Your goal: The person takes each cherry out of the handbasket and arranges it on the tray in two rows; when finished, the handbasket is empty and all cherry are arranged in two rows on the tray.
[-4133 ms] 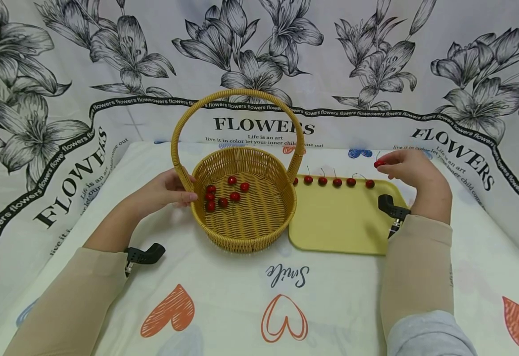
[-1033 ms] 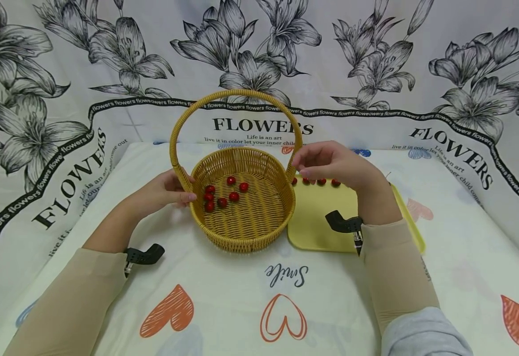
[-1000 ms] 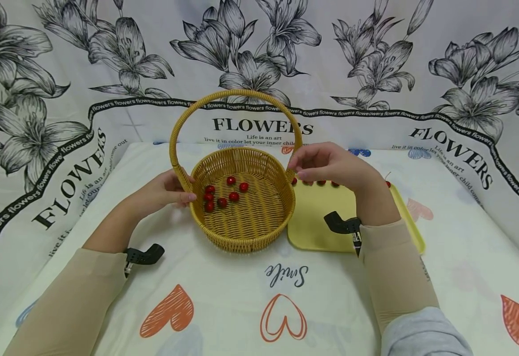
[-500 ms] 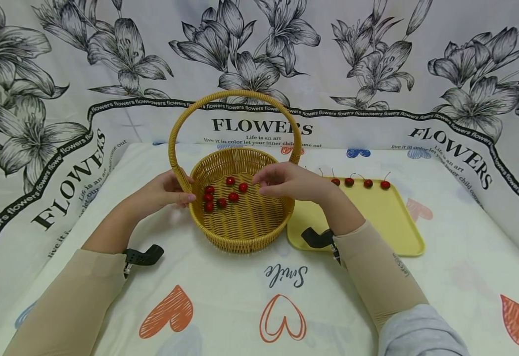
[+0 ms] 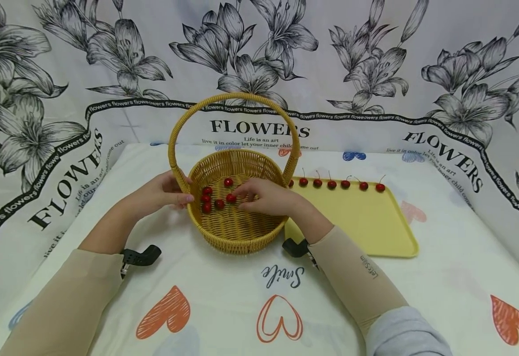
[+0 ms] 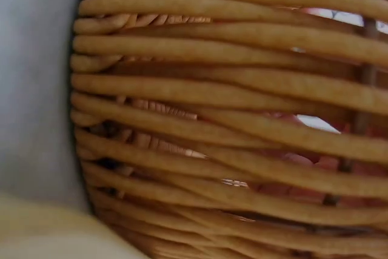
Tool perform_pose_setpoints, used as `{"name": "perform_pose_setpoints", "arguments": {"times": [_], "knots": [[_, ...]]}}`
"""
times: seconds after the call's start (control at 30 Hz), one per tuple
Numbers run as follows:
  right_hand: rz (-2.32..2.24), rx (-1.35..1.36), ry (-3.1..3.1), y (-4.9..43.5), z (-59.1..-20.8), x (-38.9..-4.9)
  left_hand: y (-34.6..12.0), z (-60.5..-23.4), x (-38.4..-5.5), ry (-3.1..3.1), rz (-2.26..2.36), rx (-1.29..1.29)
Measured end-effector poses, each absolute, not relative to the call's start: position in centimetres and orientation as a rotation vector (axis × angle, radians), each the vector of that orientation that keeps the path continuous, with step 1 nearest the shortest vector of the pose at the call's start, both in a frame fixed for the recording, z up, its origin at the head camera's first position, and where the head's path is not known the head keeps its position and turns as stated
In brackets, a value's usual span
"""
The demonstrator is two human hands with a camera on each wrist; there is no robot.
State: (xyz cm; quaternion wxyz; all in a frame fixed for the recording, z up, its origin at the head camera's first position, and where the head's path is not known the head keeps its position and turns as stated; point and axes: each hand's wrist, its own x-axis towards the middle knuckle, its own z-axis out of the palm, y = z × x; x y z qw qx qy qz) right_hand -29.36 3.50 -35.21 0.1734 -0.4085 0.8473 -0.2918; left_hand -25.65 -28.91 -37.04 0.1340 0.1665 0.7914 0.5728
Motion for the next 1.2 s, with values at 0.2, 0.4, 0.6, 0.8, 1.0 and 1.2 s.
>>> {"name": "perform_pose_setpoints", "arguments": {"times": [0.2,0.4,0.6,0.8,1.0,1.2], "knots": [[-0.735,-1.073,2.452,2.5,-35.2,-29.1,-29.1,-37.1,-25.6,2.289,1.674,0.478],[-0.483,-1.137,2.486,0.3,-35.8,-29.2,-29.4,-37.6,-25.6,2.298,1.663,0.440],[-0.330,-1.195,2.639,-0.2,-36.0,-29.3,-29.3,-37.8,-25.9,2.286,1.667,0.467],[-0.291,-1.124,2.724,0.6,-35.6,-28.9,-28.9,-37.4,-26.1,2.303,1.658,0.469],[-0.558,-0.907,2.734,2.5,-34.7,-27.9,-28.5,-37.2,-26.0,2.301,1.645,0.440],[-0.851,-0.797,2.635,4.4,-33.1,-26.7,-28.8,-37.2,-25.9,2.354,1.608,0.429]]}}
